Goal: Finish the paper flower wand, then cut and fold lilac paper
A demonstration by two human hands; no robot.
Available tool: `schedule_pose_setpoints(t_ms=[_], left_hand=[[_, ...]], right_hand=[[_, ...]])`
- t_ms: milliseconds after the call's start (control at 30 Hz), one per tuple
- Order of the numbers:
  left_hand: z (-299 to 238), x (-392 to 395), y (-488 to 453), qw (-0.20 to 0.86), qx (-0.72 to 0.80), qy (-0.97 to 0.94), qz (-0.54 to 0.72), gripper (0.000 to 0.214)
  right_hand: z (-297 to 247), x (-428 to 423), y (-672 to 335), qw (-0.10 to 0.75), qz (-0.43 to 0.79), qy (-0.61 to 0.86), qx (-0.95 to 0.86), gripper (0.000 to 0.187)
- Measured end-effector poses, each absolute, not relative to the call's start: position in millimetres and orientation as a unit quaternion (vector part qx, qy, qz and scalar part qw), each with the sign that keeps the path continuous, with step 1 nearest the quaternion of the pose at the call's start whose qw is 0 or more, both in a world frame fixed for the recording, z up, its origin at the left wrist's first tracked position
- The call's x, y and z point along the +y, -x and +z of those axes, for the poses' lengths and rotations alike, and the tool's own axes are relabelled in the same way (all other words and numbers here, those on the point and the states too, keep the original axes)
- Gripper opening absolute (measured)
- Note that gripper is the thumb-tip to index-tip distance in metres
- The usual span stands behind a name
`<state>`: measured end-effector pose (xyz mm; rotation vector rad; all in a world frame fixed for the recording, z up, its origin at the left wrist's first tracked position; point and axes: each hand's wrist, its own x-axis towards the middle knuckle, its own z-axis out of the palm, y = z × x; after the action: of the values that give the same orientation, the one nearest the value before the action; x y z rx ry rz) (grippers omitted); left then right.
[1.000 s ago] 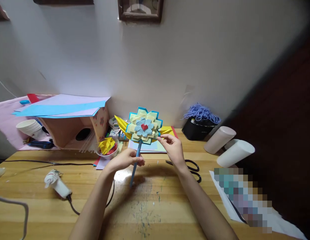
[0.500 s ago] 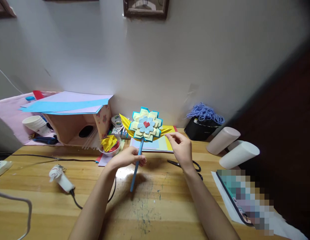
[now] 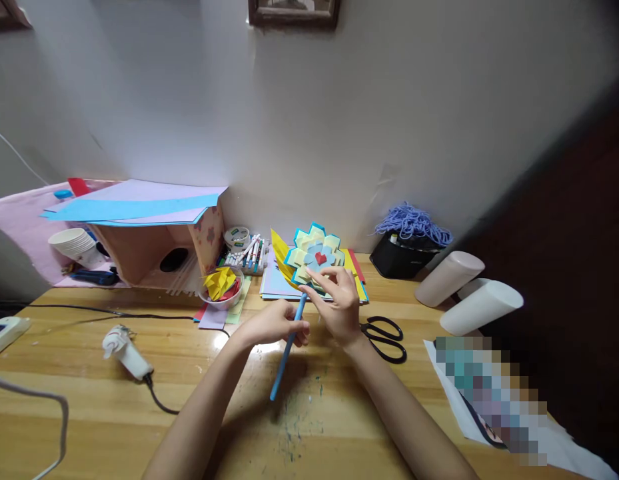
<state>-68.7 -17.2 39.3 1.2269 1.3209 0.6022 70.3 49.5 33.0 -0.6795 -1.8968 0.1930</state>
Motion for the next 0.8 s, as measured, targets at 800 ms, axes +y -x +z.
schedule_pose_setpoints(t_ms=[800], left_hand=[[40.6, -22.8, 49.0, 0.556, 0.558, -0.55, 0.277, 0.026]], right_hand=[[17.6, 53.0, -71.8, 0.557, -0.052, 0.246, -0.791, 0.016]])
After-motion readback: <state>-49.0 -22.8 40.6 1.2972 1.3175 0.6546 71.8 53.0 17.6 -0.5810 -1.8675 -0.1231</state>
